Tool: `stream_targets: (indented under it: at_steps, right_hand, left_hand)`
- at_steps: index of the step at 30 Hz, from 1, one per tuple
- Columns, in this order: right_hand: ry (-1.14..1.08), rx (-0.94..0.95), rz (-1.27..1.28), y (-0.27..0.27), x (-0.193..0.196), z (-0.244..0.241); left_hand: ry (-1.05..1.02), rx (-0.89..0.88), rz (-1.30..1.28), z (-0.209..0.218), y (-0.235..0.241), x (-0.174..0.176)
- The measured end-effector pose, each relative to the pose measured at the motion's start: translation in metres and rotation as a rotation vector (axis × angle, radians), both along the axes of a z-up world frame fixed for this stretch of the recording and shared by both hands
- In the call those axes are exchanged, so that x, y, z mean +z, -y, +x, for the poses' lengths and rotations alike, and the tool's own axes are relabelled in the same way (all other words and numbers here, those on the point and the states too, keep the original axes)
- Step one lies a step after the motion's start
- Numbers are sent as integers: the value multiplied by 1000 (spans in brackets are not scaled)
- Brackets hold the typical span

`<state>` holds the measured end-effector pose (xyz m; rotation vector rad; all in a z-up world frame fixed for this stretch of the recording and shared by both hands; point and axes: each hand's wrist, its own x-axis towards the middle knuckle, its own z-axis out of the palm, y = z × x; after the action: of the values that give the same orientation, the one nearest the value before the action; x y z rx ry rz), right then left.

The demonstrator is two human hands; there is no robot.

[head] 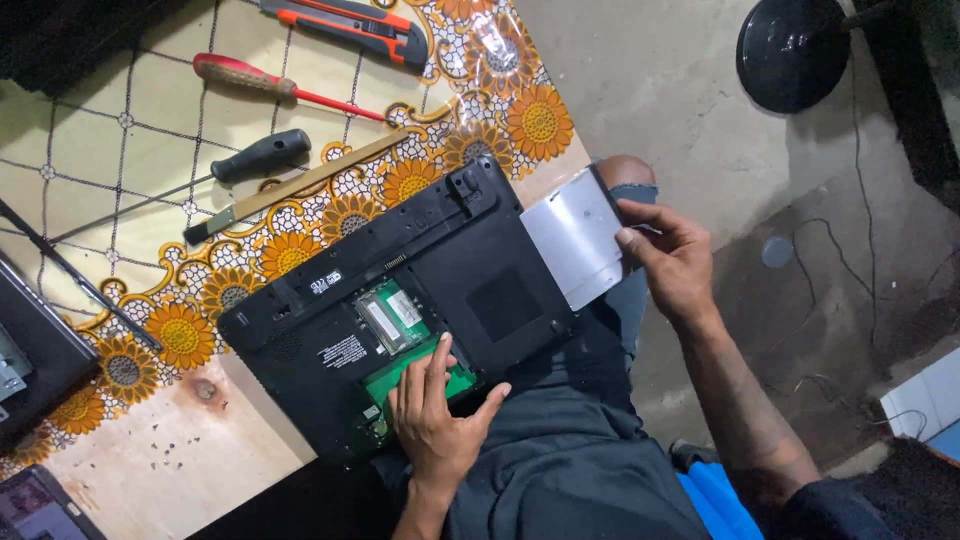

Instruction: The person is installing a hard drive into a laptop. They hold the laptop upside down on their lap and insert a hard drive into the drive bay, then remove it and place it on the table. They then pick up a different hard drive and insert it into the laptop.

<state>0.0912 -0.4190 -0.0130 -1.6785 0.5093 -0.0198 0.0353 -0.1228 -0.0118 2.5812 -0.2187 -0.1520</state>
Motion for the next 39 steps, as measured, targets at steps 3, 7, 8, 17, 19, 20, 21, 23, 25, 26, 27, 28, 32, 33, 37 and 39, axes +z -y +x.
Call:
stream_targets:
  at_steps: [3, 7, 8, 17, 19, 20, 21, 23, 25, 26, 27, 28, 32, 33, 37, 39]
  right_hand:
    - [-86, 30, 105, -6, -25, -14]
    - [-31, 152, -13, -37, -8, -12]
    - [29, 221, -80, -41, -2, -10]
    - [77, 410, -42, -34, 2, -7]
    - [67, 402, 28, -34, -2, -7]
    - [61, 383, 76, -36, -2, -7]
    - [56, 359, 121, -36, -3, -7]
    - [22, 353, 87, -38, 1, -4]
    - [-12, 344, 54, -37, 1, -2]
    - [-10, 352, 70, -35, 1, -1]
    - [-6, 363, 84, -33, 0, 1]
    - [-4, 364, 83, -33, 0, 2]
    - [82, 383, 55, -33, -1, 2]
    - [96, 378, 61, -33, -1, 3]
    - [129, 351, 36, -32, -9, 1]
    - [145, 435, -22, -31, -6, 2]
  left_hand:
    - [5, -1, 5, -1, 0, -1]
    - [18, 10, 1, 2, 2, 3]
    - [16, 6, -7, 3, 2, 5]
    - [85, 24, -33, 4, 2, 4]
    - [92, 26, -38, 5, 2, 5]
    - [94, 29, -34, 5, 1, 4]
    - [96, 27, -32, 5, 2, 3]
    - [97, 19, -29, 5, 2, 2]
    - [98, 9, -24, 4, 1, 2]
    - [102, 8, -16, 4, 1, 2]
    - [110, 10, -10, 5, 1, 1]
    - [112, 10, -10, 6, 1, 1]
    - [92, 9, -15, 5, 0, 2]
    - [90, 1, -16, 5, -1, 2]
    - [121, 4, -32, 5, -1, 0]
    - [125, -7, -53, 5, -2, 1]
